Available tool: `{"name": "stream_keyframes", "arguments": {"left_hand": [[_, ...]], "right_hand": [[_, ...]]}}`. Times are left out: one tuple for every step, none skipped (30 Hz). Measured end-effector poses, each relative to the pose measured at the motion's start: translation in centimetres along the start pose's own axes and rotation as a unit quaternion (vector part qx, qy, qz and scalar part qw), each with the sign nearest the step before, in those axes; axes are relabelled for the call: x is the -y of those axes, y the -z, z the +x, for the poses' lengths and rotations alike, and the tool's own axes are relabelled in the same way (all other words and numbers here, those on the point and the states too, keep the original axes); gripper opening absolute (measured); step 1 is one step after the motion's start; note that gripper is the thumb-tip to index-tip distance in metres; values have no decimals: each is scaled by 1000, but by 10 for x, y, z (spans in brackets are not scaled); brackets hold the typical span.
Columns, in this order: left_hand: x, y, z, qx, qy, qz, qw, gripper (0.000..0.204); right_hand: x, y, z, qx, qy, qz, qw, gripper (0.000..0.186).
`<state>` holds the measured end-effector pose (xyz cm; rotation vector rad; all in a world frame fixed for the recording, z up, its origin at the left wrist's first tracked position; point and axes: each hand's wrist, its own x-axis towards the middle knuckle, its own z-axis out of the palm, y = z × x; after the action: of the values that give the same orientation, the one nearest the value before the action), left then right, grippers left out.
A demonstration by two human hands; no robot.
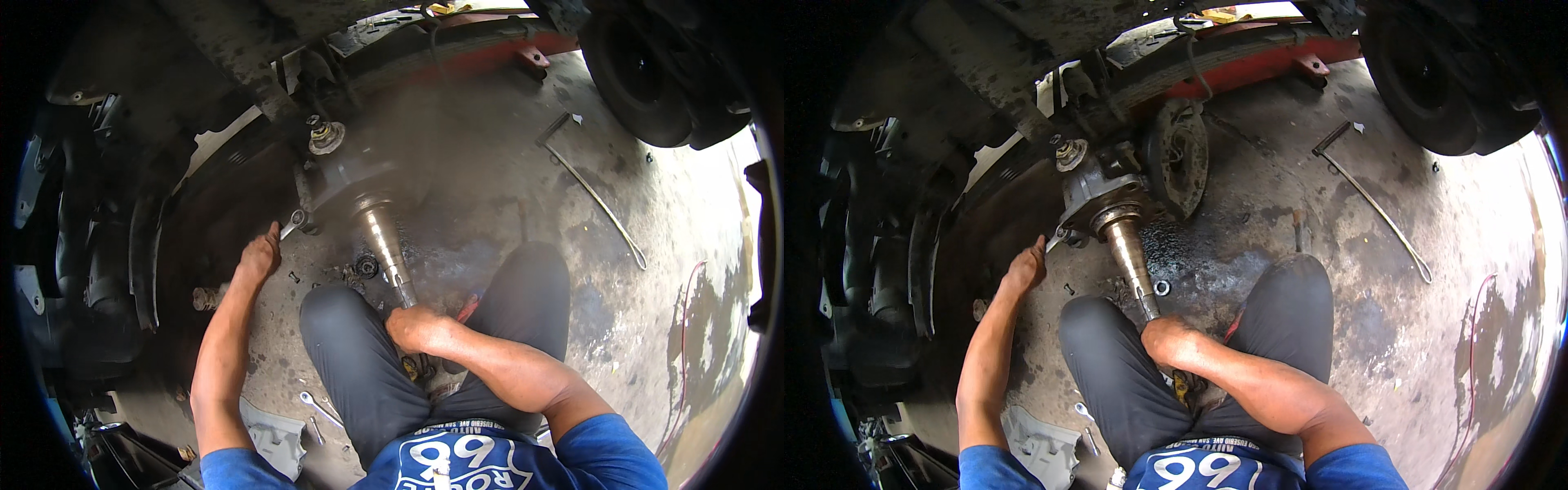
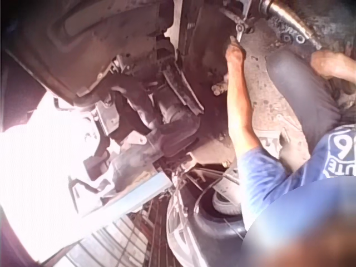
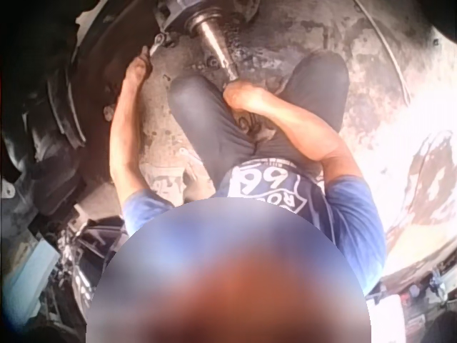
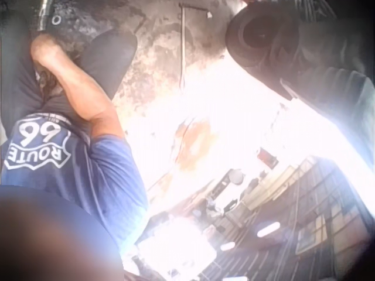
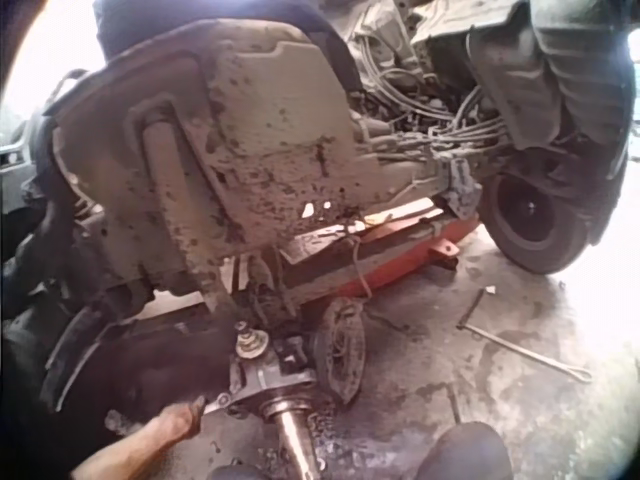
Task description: The person sits on the floor beneath a raised vehicle and uses a wrench to loosen and tighten bolts on the suspension assembly. They remove a bolt and nut, place them on the floor, and continue adjusting components of the axle area.
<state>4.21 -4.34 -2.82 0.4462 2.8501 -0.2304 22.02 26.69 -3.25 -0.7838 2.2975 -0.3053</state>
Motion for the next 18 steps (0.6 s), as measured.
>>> {"name": "stream_keyframes", "arguments": {"left_hand": [[9,-6,13,-20,1,47,999,45],[15,-12,30,-48,52,-44,997,42],[19,-16,45,-66,44,-15,997,42],[21,-20,59,-87,39,17,995,42],[22,-23,71,-110,32,50,992,42],[23,-23,79,-136,10,-9,991,46],[24,-23,79,-155,-23,-19,987,49],[25,-18,79,-174,-55,-40,982,51],[25,-13,75,-166,-62,-58,983,54],[26,-6,68,-194,-77,-37,977,59],[25,4,64,-193,-71,-49,977,55],[26,16,55,-158,-41,-49,985,51],[23,25,45,-148,-19,-49,988,48],[18,32,35,-157,-23,3,987,42],[11,37,25,-92,4,7,996,40],[2,40,15,-35,33,15,999,39],[-8,40,5,18,65,29,997,38],[-20,36,-6,-6,93,0,996,38]], "right_hand": [[2,-1,2,-3,11,-2,1000,18],[3,-1,4,-1,16,11,1000,18],[5,-2,7,1,21,24,999,17],[6,-2,10,0,23,36,999,17],[8,-2,12,-9,36,26,999,17],[8,-3,15,-20,45,12,999,17],[8,-4,17,-16,61,8,998,17],[7,-5,18,-25,59,4,998,17],[6,-6,20,-21,62,8,998,18],[5,-8,21,-17,65,13,998,18],[4,-10,21,-30,58,19,998,18],[3,-11,21,-42,54,24,997,18],[3,-13,21,-52,53,30,997,18],[3,-14,21,-51,55,33,997,18],[4,-14,20,-52,56,34,996,17],[5,-14,20,-47,50,34,997,17],[6,-12,19,-48,52,41,997,17],[8,-11,19,-40,48,48,997,18]]}}
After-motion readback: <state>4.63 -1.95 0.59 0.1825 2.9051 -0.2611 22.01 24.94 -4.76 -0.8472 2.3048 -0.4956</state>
